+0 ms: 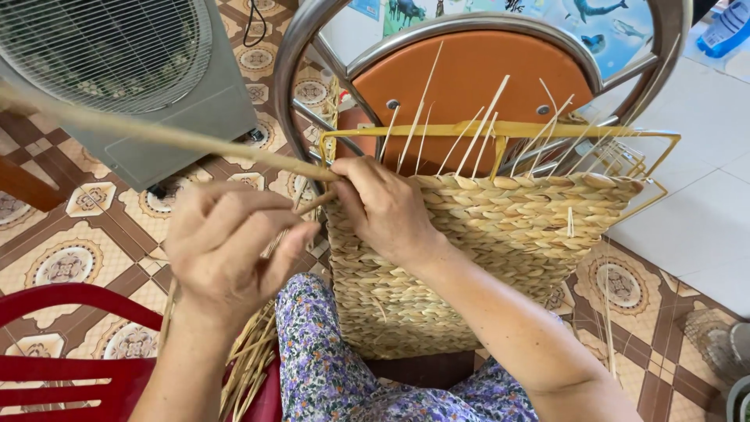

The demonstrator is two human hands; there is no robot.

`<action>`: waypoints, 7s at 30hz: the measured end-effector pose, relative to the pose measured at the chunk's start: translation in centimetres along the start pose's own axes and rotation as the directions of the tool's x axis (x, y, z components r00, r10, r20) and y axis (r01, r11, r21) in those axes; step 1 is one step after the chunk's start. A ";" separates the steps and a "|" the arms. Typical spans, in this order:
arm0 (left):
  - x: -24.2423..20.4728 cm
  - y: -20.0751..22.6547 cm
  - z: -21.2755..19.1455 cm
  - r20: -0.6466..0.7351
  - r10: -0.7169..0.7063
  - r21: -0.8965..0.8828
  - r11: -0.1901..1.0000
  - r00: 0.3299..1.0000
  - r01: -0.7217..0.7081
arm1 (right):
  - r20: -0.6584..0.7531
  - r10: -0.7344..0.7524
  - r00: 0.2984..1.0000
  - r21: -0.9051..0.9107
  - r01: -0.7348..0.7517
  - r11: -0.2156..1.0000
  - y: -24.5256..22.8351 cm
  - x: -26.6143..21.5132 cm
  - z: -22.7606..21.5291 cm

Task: The person is weaving dried plant stalks (likely water hyacinth) onto a metal frame to create a basket or mat.

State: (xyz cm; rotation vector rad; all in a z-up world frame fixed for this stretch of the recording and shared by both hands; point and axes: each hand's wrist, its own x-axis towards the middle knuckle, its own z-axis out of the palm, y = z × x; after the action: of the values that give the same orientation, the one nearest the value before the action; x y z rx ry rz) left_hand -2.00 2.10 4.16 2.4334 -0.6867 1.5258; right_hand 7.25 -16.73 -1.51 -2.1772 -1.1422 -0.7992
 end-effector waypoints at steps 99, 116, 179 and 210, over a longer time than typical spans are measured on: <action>-8.5 -0.6 16.3 0.746 -0.547 -0.645 -0.735 0.379 0.208 | 0.165 -0.300 0.940 0.056 0.294 0.954 -2.5 7.5 -5.5; -7.4 1.6 17.5 0.540 -0.728 -0.840 -0.441 0.422 0.315 | 0.101 0.437 0.894 0.127 -0.447 0.885 -1.8 1.3 -2.4; 1.5 -0.2 7.6 0.516 -0.372 -0.366 0.718 0.772 0.591 | -0.161 0.117 0.980 0.138 -0.095 0.986 0.7 -2.3 0.7; 2.4 -0.9 6.8 0.644 -0.327 -0.628 0.289 0.691 0.722 | -0.104 -0.151 0.983 -0.086 0.143 0.986 -0.4 -3.8 -4.9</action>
State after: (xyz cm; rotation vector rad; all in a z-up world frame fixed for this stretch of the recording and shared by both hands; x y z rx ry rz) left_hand 4.79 -0.45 3.26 1.7889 -0.4048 0.2064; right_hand 3.95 -21.97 -0.87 -2.1005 -1.2453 -1.0303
